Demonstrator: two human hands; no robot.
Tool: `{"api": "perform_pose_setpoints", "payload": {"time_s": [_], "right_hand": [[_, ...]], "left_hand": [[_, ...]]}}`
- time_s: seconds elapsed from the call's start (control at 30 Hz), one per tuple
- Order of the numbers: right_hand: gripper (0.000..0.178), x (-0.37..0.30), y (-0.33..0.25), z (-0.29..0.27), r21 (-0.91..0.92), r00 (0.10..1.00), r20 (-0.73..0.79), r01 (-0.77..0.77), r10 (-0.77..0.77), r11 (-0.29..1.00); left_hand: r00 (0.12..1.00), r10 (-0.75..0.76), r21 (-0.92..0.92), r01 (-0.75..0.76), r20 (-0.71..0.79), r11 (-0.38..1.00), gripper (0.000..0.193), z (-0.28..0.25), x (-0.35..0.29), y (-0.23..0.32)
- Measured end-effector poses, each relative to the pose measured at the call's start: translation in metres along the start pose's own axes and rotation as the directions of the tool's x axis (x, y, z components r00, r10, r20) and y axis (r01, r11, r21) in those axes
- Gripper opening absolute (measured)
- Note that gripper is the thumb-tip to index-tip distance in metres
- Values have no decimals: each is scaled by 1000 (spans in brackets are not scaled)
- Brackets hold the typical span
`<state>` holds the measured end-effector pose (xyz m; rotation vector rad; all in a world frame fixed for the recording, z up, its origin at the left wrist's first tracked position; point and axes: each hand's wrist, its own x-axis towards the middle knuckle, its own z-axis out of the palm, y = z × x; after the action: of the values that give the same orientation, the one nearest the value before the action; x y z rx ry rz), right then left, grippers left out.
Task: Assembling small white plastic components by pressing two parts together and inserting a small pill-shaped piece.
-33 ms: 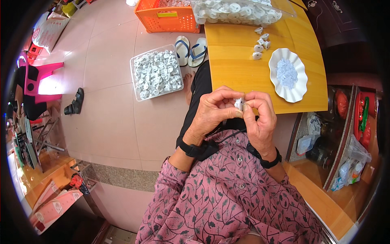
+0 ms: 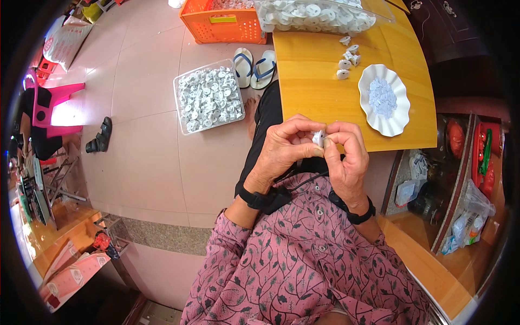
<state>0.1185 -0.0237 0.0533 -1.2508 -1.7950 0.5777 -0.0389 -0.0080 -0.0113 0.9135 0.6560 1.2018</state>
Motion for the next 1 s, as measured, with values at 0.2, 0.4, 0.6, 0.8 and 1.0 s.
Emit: {"api": "perform_pose_setpoints", "payload": {"time_s": [0.2, 0.4, 0.6, 0.8, 1.0], "right_hand": [[11, -1, 3, 1, 82, 999, 10, -32, 31, 996], [12, 1, 3, 0, 118, 998, 15, -60, 59, 991], [8, 9, -2, -3, 31, 998, 43, -49, 48, 998], [10, 8, -2, -3, 0, 998, 62, -18, 18, 1000], [8, 5, -4, 0, 16, 999, 7, -45, 45, 999]], "left_hand": [[999, -46, -44, 45, -16, 998, 42, 3, 0, 4], [991, -129, -228, 115, -43, 967, 43, 3, -1, 3], [990, -132, -213, 121, -40, 970, 42, 4, -1, 4], [994, -102, -143, 95, -41, 985, 39, 1, -2, 3], [996, -88, -171, 84, -19, 982, 41, 1, -2, 3]]}}
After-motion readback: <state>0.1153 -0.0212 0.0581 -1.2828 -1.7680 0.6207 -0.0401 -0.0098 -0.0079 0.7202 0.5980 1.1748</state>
